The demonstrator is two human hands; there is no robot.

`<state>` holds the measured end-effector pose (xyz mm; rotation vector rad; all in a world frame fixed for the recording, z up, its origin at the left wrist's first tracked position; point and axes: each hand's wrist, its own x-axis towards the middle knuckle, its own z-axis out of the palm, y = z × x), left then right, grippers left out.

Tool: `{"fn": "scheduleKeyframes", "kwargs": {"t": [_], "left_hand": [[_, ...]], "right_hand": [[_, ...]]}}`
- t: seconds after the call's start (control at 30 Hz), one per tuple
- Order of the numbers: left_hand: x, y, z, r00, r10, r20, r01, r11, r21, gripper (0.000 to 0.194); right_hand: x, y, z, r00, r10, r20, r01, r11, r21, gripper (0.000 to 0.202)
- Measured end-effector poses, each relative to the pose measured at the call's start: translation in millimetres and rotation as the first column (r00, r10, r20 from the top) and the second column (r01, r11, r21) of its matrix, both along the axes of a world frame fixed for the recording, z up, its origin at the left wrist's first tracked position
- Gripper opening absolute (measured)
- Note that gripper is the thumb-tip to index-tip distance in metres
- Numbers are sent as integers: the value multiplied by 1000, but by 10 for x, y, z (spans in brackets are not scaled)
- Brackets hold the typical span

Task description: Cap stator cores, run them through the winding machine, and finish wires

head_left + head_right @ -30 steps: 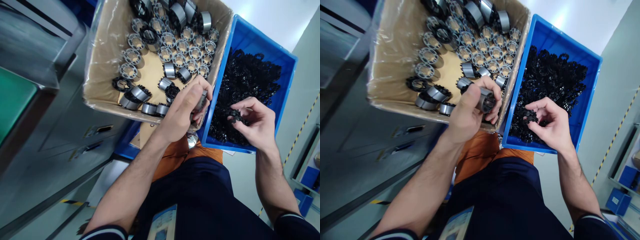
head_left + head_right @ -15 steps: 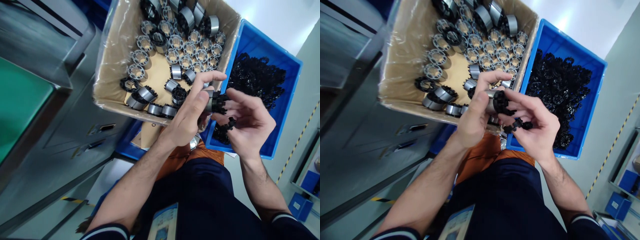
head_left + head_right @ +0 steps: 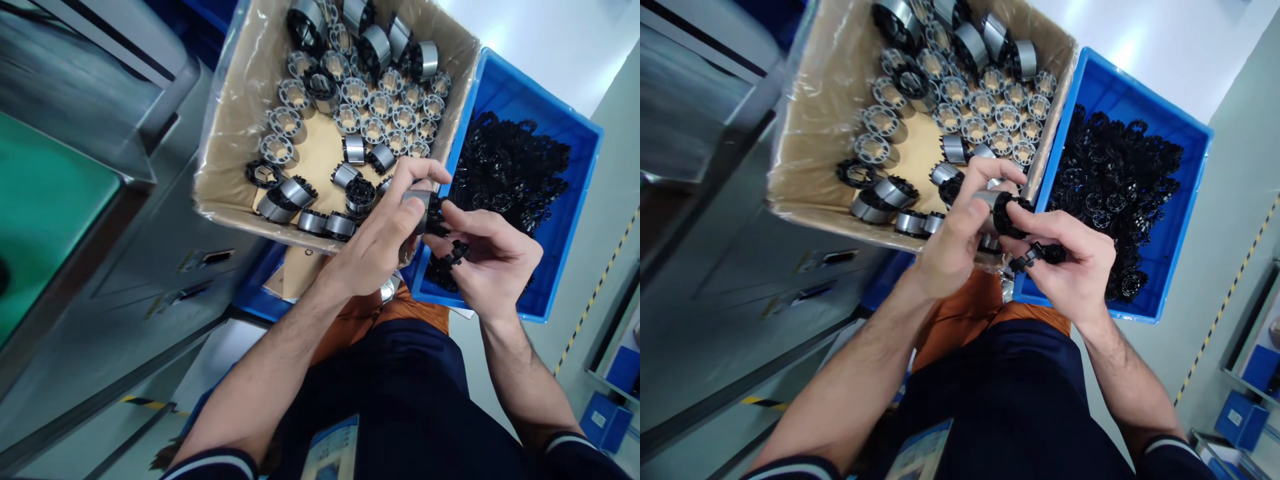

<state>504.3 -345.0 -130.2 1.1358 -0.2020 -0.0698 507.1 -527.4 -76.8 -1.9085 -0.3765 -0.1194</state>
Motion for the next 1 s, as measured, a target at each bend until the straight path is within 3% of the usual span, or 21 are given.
{"fn": "scheduleKeyframes", "kwargs": {"t": [0.13, 0.23, 0.3, 0.33, 0.43, 0.6, 0.77, 1.0], "left_hand": [[15, 18, 57, 998, -55, -2, 55, 998, -12, 49], [66, -22, 50, 985, 169, 32, -166, 982, -89, 56], [105, -47, 38, 950, 309, -40, -311, 946, -91, 63], [121, -52, 37, 943, 323, -77, -329, 941, -83, 63], [150, -38, 60, 966, 225, -125, -238, 966, -103, 53], [141, -8, 86, 988, -30, -149, 16, 995, -94, 51], [96, -15, 62, 996, -51, -75, 40, 989, -140, 50], [58, 34, 115, 991, -71, -112, 72, 997, 6, 42]], "right_hand": [[16, 31, 62, 996, 13, -87, 5, 980, 198, 39], [25, 18, 88, 997, -25, -72, 45, 958, 284, 38], [21, -5, 90, 998, -27, -51, 38, 974, 225, 38], [15, -17, 86, 998, -13, -59, 23, 983, 181, 40], [-9, -46, 63, 992, 42, -116, -29, 993, 112, 40], [-16, -63, 59, 989, 49, -138, -39, 996, 74, 40], [46, -88, 77, 997, 72, -37, -72, 997, 14, 39], [93, -117, 66, 996, 93, -14, -94, 990, -108, 38]]}}
